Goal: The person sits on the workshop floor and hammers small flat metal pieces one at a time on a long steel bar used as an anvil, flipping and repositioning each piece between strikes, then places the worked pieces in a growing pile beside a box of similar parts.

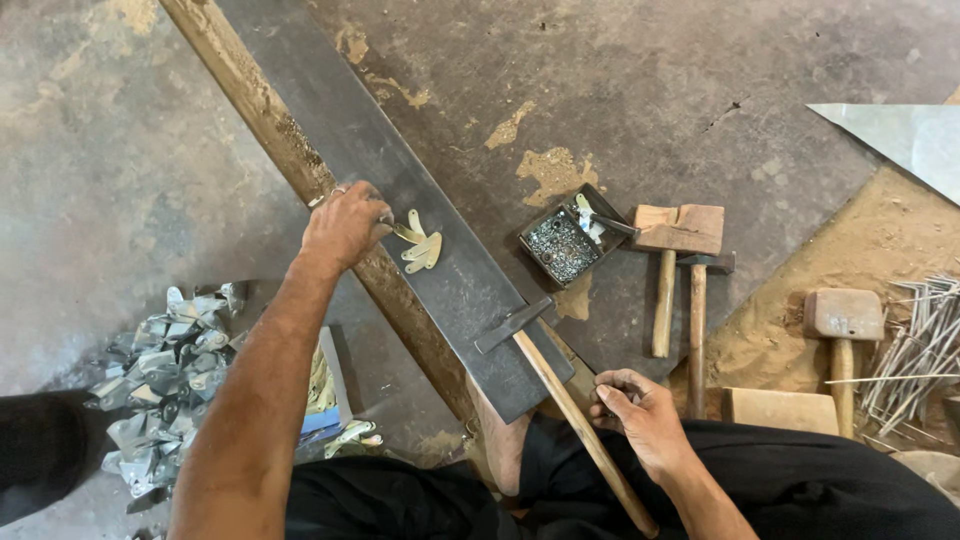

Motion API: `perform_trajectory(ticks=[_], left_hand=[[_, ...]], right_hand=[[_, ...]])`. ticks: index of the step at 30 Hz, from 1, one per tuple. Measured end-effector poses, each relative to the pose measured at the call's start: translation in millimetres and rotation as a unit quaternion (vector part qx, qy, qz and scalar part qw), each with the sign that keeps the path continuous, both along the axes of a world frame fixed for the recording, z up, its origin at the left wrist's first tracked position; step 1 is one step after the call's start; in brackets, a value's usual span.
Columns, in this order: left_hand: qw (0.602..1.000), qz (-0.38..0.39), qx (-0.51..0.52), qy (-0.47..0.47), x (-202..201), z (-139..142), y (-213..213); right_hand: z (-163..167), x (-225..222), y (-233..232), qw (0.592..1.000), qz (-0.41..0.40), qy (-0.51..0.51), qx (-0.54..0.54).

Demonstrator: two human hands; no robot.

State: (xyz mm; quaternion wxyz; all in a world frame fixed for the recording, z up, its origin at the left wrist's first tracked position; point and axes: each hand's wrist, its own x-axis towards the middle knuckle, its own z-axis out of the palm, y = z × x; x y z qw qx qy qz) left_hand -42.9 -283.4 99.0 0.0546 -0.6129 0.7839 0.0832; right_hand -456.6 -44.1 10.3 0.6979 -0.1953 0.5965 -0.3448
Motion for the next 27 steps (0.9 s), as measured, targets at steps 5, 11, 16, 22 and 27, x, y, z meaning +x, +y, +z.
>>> perform_trajectory(ticks=[5,11,16,22,27], left_hand=[[0.994,0.078,0.021,0.070,4.7,-5.7,10.9],[0.999,-0.022,0.036,0.017,-16.5,-0.6,3.8],[0.998,0.047,0.045,0.024,-14.8,7.6,2.9],[0.976,0.074,-0.011,0.207,1.3,-4.5,29.6],[0.931,0.220,-0.122,0.265,29.5,-25.9,130.2]], right_hand=[[-5.5,0.8,0.5,1.000,0.005,-0.002,-0.007],[-8.1,-0.4,0.9,1.000,0.009,0.004,-0.005],[-9.4,-0.7,0.8,1.000,0.015,0.019,0.002],[-13.1,-2.6,-3.8,1.000,0.003,0.019,-0.008],[-9.5,-7.0,-3.7,0.999,-0.005,0.010,-0.038]])
